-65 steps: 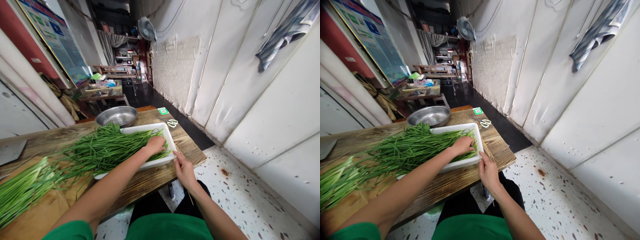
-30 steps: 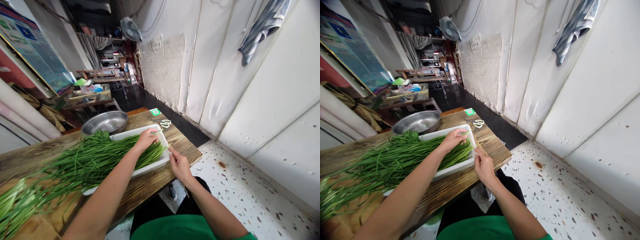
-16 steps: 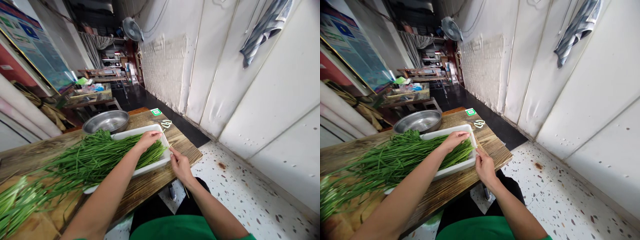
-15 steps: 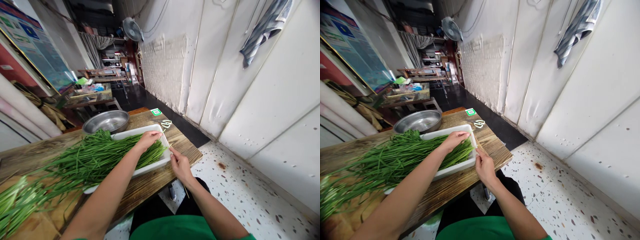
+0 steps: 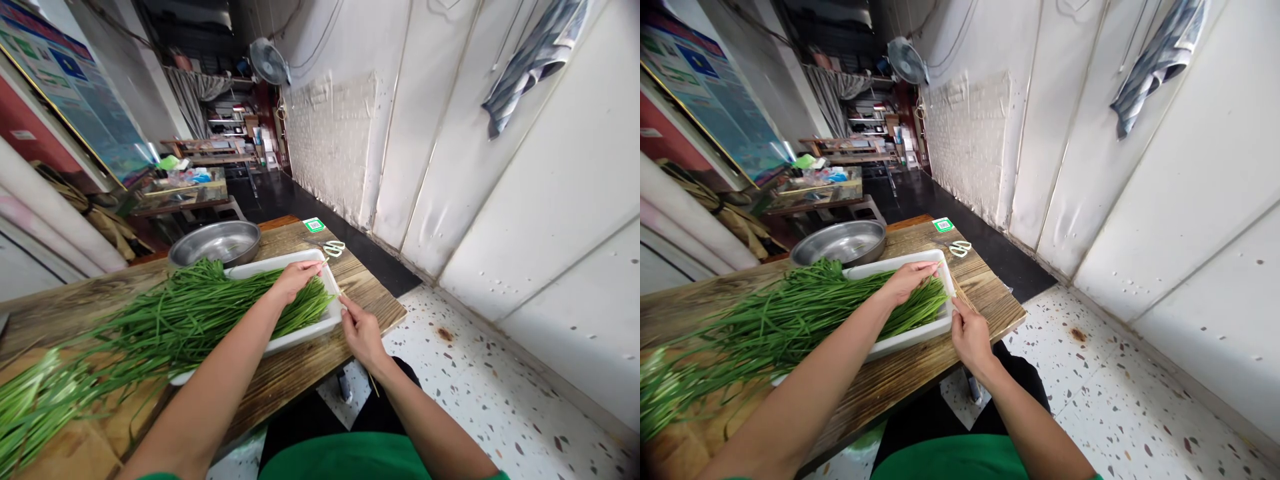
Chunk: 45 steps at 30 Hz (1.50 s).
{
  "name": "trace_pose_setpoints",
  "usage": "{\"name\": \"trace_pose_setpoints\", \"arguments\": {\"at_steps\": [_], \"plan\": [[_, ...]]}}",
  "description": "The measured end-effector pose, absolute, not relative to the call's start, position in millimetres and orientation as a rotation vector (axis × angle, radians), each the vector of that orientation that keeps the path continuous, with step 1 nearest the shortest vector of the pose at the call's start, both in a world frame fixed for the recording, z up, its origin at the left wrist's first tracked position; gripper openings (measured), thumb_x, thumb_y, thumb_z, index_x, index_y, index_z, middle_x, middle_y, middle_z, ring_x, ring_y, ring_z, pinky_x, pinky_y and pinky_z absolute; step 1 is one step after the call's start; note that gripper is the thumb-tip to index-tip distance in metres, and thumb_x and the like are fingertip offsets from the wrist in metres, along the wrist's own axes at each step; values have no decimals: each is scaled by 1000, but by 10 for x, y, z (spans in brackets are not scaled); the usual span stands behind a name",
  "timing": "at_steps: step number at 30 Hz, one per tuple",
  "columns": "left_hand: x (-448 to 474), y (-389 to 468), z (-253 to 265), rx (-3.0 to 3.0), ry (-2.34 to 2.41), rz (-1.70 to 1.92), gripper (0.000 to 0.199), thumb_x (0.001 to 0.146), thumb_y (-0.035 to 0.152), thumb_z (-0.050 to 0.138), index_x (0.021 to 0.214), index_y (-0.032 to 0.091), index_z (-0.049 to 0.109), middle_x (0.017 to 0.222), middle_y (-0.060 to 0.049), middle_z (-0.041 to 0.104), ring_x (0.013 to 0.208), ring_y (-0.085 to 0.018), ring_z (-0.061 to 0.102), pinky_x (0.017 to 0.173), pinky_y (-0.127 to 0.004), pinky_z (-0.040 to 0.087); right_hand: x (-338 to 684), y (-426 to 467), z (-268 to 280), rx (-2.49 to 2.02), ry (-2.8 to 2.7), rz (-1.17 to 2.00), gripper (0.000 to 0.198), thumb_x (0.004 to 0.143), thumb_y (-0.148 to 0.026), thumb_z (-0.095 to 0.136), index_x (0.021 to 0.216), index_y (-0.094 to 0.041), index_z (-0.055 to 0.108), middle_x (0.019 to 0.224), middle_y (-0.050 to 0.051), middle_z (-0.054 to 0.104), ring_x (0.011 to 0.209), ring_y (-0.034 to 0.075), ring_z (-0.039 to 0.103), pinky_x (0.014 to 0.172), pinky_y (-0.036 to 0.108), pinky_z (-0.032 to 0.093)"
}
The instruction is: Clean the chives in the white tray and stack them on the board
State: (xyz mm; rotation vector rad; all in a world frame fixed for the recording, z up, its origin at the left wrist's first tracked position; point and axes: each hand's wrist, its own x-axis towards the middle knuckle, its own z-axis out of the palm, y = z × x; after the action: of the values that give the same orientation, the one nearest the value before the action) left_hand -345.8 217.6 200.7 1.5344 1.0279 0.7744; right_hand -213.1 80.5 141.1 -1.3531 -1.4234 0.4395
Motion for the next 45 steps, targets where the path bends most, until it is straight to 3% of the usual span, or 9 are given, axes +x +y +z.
{"name": "trace_pose_setpoints", "arguments": {"at_steps": [6,11,27,33,45], "plan": [[-3459,2182,2032,1485,1076,790,41,53,42,70,81,12,67,75,-6,66,60,-11,51,56,-23,34,-2131,803,1409,-1330,-1411,434,35,82,-23,41,113,-18,57,103,7,65,88,19,63,79,32,49],[-3458,2151,2076,1521,1080,736,30,56,40,68,68,13,66,79,-6,67,70,-14,53,63,-25,35,-2126,811,1396,-1336,-1417,435,35,82,-22,41,112,-19,58,100,6,66,85,19,63,78,31,50],[-3485,2205,2016,1392,1052,732,32,53,40,71,69,12,65,69,-4,64,60,-11,51,59,-24,35,-2129,806,1404,-1324,-1434,454,36,82,-21,41,113,-17,58,103,5,64,85,19,63,78,31,50],[-3486,2215,2005,1303,1009,733,32,50,37,74,66,12,65,67,-2,63,58,-9,51,59,-23,39,-2125,813,1376,-1331,-1441,454,36,82,-22,39,113,-16,58,98,6,66,75,17,65,71,29,51],[-3483,2194,2014,1254,1000,742,29,49,33,75,65,11,64,67,-3,63,58,-10,53,58,-22,40,-2123,818,1362,-1333,-1453,450,37,83,-21,39,115,-16,57,96,5,67,83,18,64,75,29,50]]}}
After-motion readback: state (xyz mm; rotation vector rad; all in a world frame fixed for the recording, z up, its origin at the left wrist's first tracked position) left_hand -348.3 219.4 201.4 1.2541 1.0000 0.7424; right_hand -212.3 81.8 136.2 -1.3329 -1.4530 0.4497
